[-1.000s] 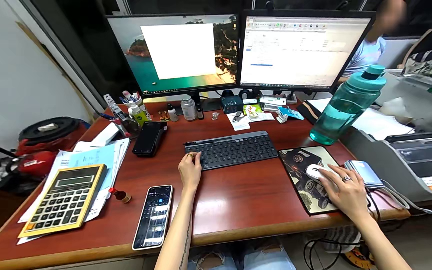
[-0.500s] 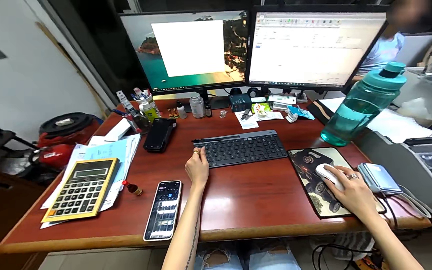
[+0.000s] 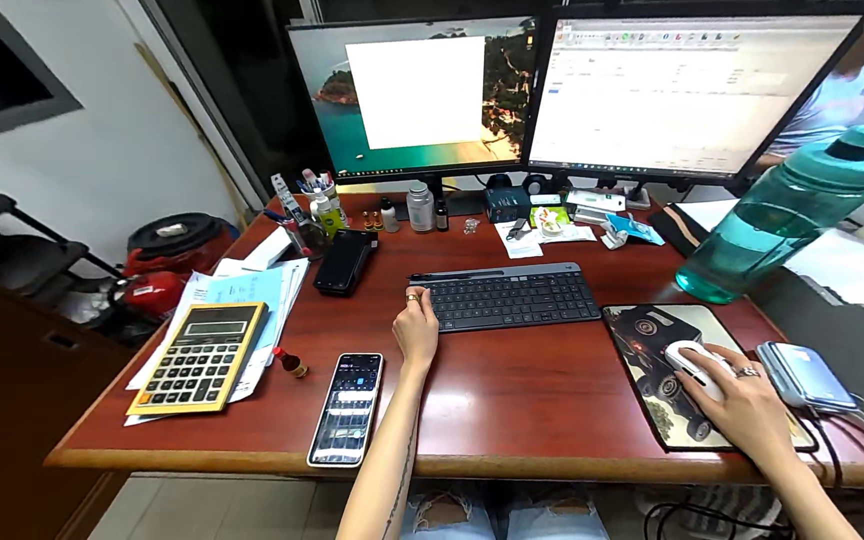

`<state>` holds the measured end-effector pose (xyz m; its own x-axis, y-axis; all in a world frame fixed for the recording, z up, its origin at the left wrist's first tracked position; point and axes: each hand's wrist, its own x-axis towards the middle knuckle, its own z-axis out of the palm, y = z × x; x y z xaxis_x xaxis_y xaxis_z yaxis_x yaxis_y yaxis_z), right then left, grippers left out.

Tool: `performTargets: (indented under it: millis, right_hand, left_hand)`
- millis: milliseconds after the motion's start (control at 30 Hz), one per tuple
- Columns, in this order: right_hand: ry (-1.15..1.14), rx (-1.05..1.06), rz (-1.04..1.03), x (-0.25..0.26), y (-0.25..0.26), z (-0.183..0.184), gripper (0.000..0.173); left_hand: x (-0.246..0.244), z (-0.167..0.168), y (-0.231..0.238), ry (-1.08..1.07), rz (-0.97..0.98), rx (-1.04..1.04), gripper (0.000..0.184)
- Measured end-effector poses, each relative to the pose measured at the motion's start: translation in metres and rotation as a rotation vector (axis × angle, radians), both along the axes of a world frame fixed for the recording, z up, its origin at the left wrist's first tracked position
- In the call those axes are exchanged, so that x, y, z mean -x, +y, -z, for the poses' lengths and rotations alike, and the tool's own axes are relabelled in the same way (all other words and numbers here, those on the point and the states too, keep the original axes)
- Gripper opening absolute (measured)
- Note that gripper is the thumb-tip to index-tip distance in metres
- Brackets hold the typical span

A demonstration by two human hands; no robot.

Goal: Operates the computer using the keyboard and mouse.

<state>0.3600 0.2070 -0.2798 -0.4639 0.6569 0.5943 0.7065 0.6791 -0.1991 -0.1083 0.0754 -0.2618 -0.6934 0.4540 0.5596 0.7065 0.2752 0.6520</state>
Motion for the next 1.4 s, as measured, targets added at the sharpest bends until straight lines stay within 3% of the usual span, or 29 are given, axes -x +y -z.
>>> performTargets:
  millis: [300, 1400]
  right_hand:
    - [-0.021, 0.046, 0.012, 0.001, 0.0, 0.0, 0.047]
    - [0.006, 0.1, 0.053, 0.002, 0.001, -0.001, 0.047]
  left_hand:
    - [0.001, -0.001, -0.001, -0.071, 0.041, -0.039, 0.033]
    - [0.0, 0.002, 0.003, 0.019, 0.081, -0.032, 0.034]
